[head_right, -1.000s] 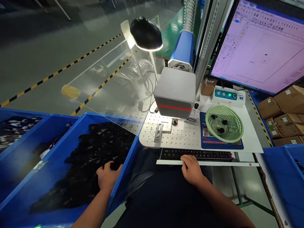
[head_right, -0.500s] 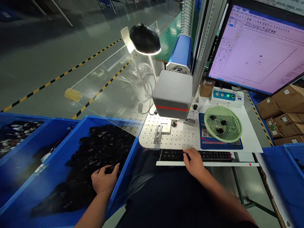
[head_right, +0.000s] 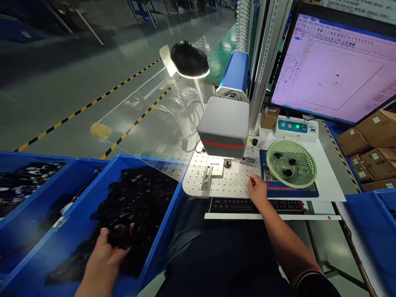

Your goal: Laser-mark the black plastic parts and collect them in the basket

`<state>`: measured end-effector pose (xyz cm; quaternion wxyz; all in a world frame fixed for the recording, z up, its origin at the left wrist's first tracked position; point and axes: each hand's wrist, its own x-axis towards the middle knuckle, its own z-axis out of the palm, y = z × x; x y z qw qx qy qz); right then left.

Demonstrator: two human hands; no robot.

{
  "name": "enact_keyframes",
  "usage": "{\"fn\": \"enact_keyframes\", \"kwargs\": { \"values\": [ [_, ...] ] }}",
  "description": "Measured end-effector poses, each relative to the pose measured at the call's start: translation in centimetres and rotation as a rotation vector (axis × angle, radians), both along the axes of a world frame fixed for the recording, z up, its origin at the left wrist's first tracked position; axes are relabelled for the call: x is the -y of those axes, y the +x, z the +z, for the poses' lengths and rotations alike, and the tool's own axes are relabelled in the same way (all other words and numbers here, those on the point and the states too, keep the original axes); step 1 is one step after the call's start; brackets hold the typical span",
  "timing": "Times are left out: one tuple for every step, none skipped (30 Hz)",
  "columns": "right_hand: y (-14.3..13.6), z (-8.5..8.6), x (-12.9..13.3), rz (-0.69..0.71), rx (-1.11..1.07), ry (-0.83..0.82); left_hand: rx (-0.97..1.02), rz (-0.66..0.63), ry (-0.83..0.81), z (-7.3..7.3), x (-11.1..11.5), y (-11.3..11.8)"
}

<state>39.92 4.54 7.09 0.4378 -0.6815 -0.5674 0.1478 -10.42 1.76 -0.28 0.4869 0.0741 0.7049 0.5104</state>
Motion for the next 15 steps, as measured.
{"fn": "enact_keyframes", "kwargs": {
  "values": [
    [0.0, 0.0, 0.1, 0.003, 0.012, 0.003, 0.104, 0.042, 0.033, 1.0, -0.1, -0.6],
    [-0.1, 0.0, 0.2, 0.005, 0.020, 0.007, 0.172, 0.071, 0.078, 1.9, -0.2, -1.1],
    [-0.1, 0.0, 0.2, 0.005, 0.026, 0.011, 0.233, 0.091, 0.137, 2.7, -0.2, -1.5],
    [-0.1, 0.0, 0.2, 0.003, 0.030, 0.015, 0.270, 0.103, 0.200, 3.3, -0.2, -1.7],
    [-0.1, 0.0, 0.2, 0.003, 0.034, 0.018, 0.283, 0.105, 0.248, 3.5, -0.2, -1.7],
    [-0.2, 0.0, 0.2, 0.004, 0.040, 0.022, 0.293, 0.103, 0.272, 3.5, -0.2, -1.6],
    [-0.2, 0.0, 0.2, 0.006, 0.048, 0.026, 0.306, 0.100, 0.270, 3.2, -0.2, -1.3],
    [-0.2, 0.0, 0.2, 0.006, 0.058, 0.030, 0.319, 0.096, 0.248, 2.6, -0.2, -0.8],
    [-0.3, 0.1, 0.2, 0.009, 0.066, 0.034, 0.332, 0.096, 0.210, 1.9, -0.4, -0.3],
    [-0.3, 0.1, 0.3, 0.011, 0.073, 0.038, 0.344, 0.094, 0.165, 1.1, -0.5, 0.2],
    [-0.3, 0.2, 0.3, 0.013, 0.076, 0.042, 0.352, 0.090, 0.126, 0.3, -0.7, 0.8],
    [-0.4, 0.3, 0.3, 0.014, 0.078, 0.046, 0.348, 0.085, 0.103, -0.4, -0.9, 1.3],
    [-0.5, 0.4, 0.3, 0.015, 0.081, 0.050, 0.333, 0.078, 0.099, -0.8, -1.2, 1.7],
    [-0.5, 0.5, 0.3, 0.014, 0.084, 0.054, 0.310, 0.062, 0.112, -1.0, -1.4, 1.9],
    [-0.5, 0.6, 0.3, 0.012, 0.089, 0.057, 0.285, 0.040, 0.136, -0.9, -1.6, 2.0]
  ]
}}
